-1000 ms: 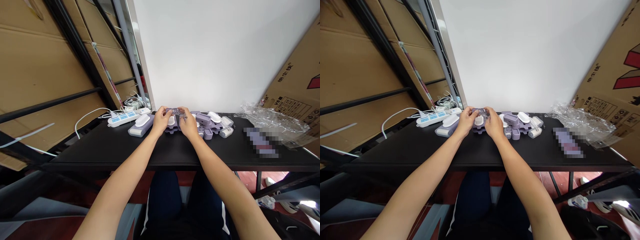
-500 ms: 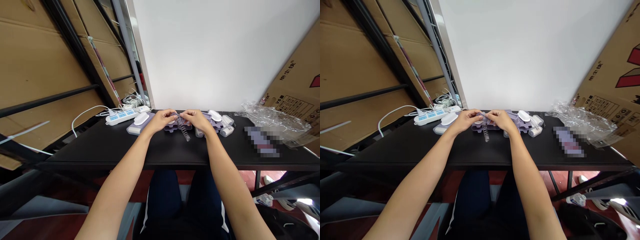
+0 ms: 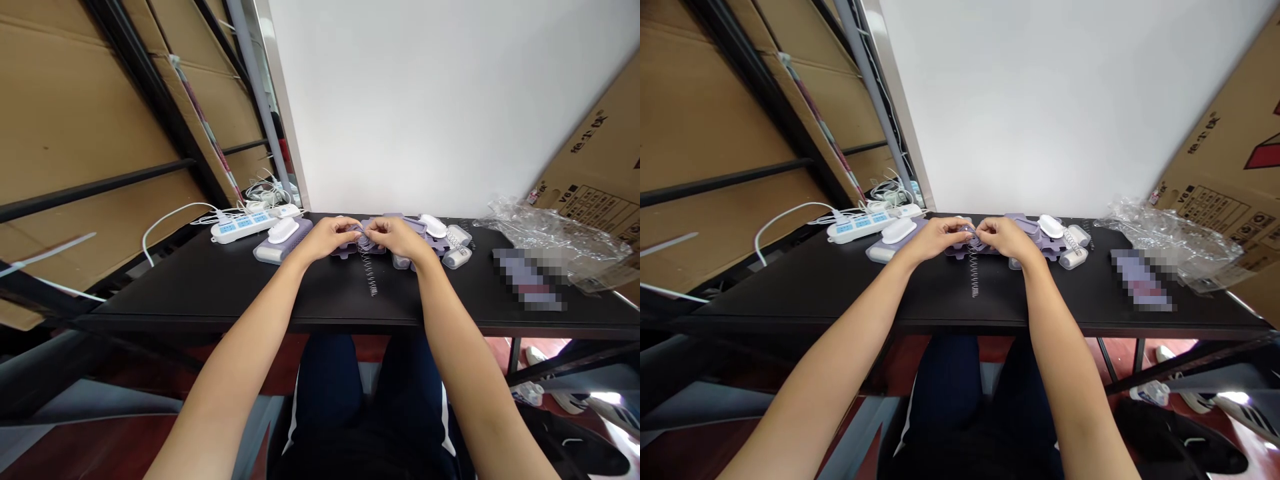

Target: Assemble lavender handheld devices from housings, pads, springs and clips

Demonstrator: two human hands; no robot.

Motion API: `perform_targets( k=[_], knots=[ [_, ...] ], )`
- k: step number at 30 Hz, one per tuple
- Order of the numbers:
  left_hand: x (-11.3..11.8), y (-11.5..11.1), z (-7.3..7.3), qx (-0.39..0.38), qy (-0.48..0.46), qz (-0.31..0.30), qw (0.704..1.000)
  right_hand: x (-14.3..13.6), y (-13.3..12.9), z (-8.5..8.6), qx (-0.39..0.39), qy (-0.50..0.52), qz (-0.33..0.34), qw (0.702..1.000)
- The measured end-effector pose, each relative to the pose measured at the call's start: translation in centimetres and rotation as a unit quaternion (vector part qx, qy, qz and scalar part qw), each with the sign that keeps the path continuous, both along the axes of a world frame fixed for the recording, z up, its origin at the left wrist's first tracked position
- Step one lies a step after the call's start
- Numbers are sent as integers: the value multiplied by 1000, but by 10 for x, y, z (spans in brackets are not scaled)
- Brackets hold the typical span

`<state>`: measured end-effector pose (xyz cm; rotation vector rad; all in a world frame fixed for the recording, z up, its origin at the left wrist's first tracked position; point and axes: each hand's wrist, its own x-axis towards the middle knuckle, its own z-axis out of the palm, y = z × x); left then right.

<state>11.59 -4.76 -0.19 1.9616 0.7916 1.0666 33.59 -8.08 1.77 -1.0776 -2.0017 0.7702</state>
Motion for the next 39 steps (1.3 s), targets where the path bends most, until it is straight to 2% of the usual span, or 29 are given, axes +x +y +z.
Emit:
perform_targets(
  k=[4,8,12,19,30,39],
  knots=[
    [4,2,0,-70,-121,12,990,-5,0,2,-8,82,-3,997],
    [6,3,-1,-80,-176,17,981,-9,5,-2,13,136,-35,990],
    [6,6,-5,-90,-177,6,980,-11,8,-5,34,154,-59,986],
    [7,9,-10,-88,-190,18,978,-11,10,-7,50,140,-55,987],
    [8,4,-5,-30,-175,72,982,-6,10,-7,32,126,-34,991],
    [7,4,-4,1,-140,74,987,-8,10,-8,44,128,-44,990]
  ],
)
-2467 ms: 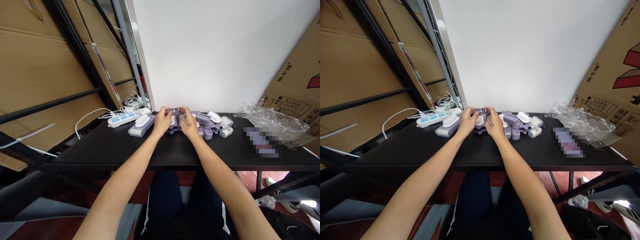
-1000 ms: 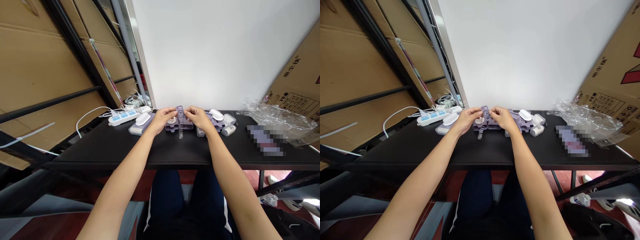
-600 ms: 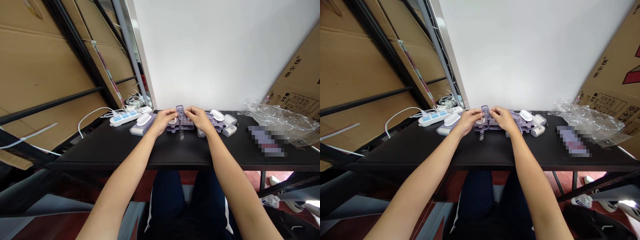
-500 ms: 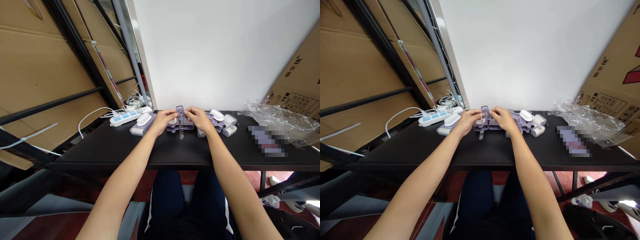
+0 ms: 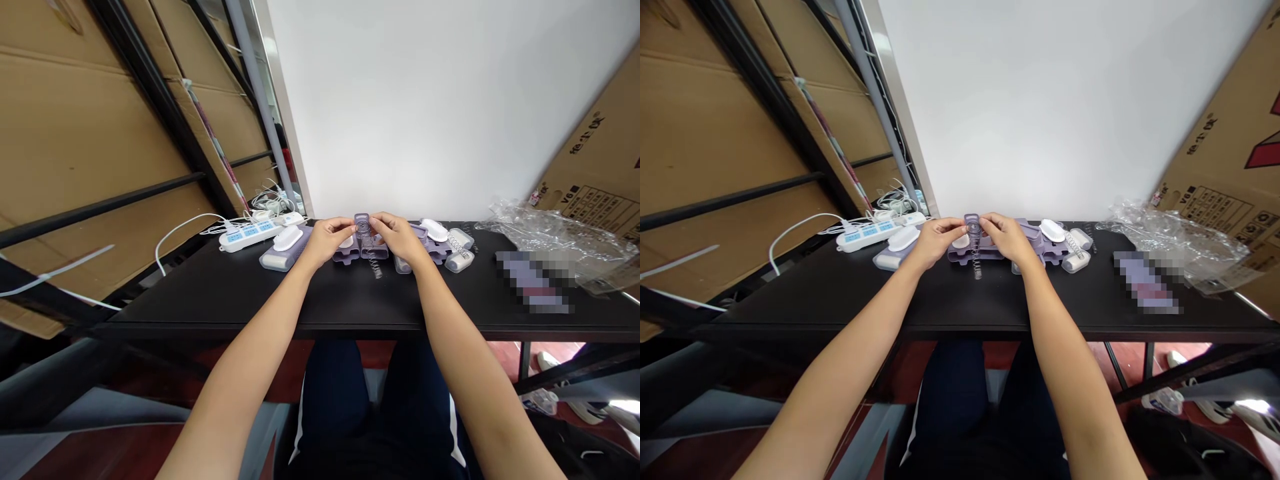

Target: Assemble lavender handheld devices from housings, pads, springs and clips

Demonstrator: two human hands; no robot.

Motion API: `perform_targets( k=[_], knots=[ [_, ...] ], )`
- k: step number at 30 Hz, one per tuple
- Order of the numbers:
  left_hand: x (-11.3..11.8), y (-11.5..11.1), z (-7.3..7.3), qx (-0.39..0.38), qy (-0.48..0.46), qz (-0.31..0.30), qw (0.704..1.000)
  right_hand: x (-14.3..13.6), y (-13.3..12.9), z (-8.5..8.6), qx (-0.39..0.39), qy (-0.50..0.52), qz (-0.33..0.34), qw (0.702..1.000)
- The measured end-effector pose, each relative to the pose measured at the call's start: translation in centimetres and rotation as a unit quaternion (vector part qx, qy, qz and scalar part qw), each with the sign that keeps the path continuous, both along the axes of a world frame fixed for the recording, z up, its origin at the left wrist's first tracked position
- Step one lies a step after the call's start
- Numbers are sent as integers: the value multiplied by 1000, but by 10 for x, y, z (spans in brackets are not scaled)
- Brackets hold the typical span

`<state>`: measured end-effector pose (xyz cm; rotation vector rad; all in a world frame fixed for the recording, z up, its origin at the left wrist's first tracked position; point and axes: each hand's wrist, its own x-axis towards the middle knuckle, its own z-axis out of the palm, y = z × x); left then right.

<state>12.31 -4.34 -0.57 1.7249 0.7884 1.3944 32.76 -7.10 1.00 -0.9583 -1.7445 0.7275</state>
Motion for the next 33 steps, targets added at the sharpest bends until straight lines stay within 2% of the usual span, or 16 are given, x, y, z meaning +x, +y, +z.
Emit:
perform_targets(
  k=[4,8,17,33],
  knots=[
    [-1,1,-1,15,40,8,999,3,0,0,9,-24,-10,1000],
    [-2,0,-1,19,44,18,999,6,-1,2,-2,-24,7,1000],
    [-8,6,-6,37,93,1,995,9,-1,1,24,-69,6,997],
    [-9,10,-12,17,113,-24,993,8,-7,4,70,-169,-41,982]
  ],
)
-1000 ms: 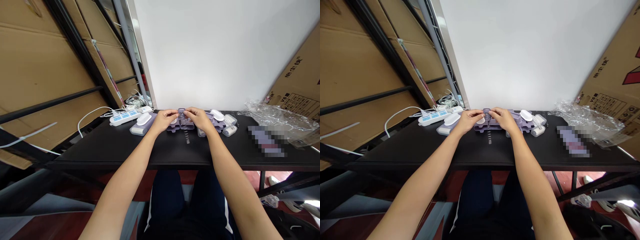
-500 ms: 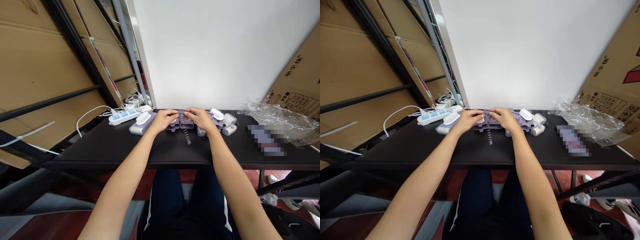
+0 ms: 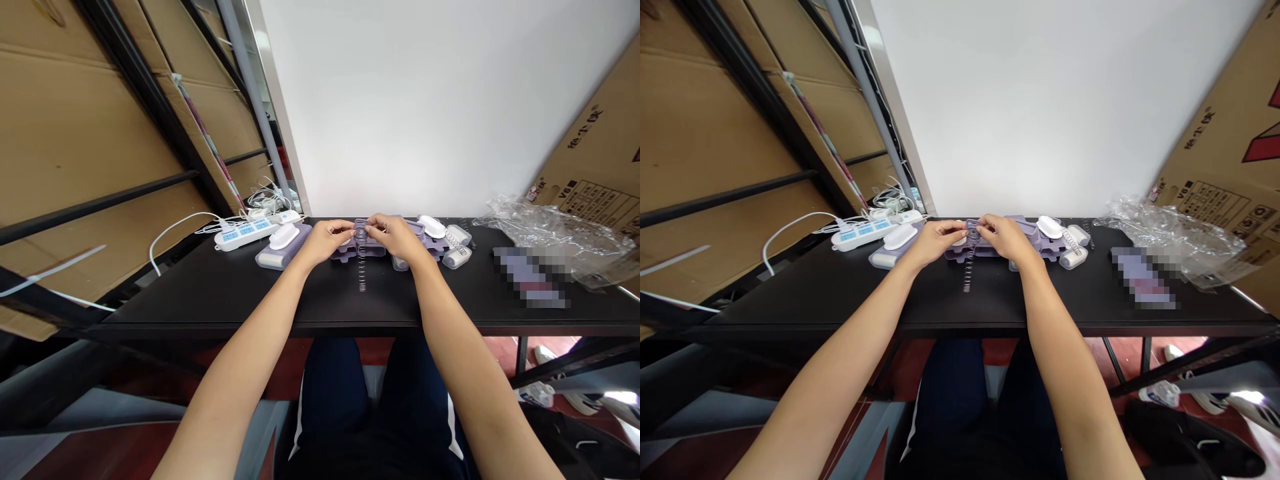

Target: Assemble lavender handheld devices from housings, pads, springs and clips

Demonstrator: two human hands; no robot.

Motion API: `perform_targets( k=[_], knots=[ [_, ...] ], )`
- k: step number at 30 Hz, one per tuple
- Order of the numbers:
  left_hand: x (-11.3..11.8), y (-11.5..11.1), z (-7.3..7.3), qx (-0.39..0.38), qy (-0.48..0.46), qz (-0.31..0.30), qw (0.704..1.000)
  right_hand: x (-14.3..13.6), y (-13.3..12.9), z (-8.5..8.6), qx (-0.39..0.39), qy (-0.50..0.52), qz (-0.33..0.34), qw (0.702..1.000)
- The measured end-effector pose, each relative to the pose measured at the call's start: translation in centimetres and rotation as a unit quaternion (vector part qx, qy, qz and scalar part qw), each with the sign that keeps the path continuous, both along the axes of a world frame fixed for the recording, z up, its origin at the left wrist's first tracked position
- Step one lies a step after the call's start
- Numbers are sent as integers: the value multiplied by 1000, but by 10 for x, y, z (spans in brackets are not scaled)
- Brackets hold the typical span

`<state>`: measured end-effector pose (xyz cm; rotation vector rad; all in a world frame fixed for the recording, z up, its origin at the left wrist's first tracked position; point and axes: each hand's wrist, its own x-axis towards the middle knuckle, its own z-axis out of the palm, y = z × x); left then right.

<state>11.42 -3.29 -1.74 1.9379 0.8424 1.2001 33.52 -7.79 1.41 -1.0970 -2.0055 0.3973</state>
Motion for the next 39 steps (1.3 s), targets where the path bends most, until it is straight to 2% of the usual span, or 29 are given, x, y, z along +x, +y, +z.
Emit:
perform_targets(
  k=[10,21,28,34,39],
  knots=[
    [1,-3,1,-22,0,-17,1000,1,1,-3,22,-28,-5,999],
    [-2,-7,6,-27,35,-22,999,-1,-5,0,-30,-47,-14,998],
    [-1,-9,6,26,105,-21,994,-5,-5,-4,-38,-70,10,997],
    [3,-13,7,85,166,-10,982,-8,-4,-6,-47,-89,5,995],
    [1,-13,8,103,169,-9,980,-6,-6,-3,-57,-78,16,995]
  ],
)
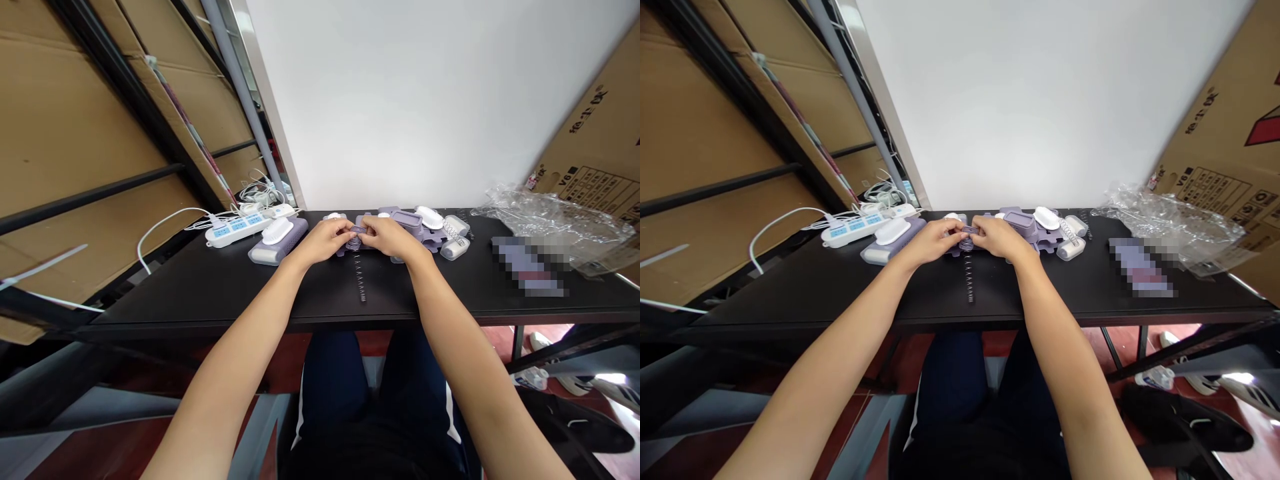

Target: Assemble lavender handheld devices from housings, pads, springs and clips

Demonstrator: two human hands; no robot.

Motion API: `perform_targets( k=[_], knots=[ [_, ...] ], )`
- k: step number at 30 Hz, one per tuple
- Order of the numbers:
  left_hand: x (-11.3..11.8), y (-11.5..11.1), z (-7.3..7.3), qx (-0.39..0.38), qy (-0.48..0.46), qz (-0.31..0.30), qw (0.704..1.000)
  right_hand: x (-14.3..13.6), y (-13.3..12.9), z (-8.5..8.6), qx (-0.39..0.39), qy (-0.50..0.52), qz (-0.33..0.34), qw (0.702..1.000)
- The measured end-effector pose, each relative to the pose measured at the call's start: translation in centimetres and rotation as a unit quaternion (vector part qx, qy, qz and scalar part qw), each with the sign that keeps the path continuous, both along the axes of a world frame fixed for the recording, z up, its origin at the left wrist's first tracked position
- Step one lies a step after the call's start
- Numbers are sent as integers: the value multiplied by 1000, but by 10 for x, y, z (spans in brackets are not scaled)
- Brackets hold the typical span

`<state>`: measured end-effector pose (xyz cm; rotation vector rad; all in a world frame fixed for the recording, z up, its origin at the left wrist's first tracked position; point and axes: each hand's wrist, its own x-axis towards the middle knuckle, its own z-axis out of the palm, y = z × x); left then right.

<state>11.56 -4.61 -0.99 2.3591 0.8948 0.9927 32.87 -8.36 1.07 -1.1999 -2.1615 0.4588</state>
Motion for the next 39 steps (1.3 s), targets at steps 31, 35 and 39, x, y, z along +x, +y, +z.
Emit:
perform_targets(
  k=[31,35,39],
  knots=[
    [2,-1,3,-5,-88,18,996,-2,10,-9,-60,172,35,983],
    [3,0,4,-92,-146,-14,985,-4,9,-4,-117,242,46,962],
    [4,0,7,-111,-212,-32,971,-6,5,3,-156,319,47,934]
  ],
)
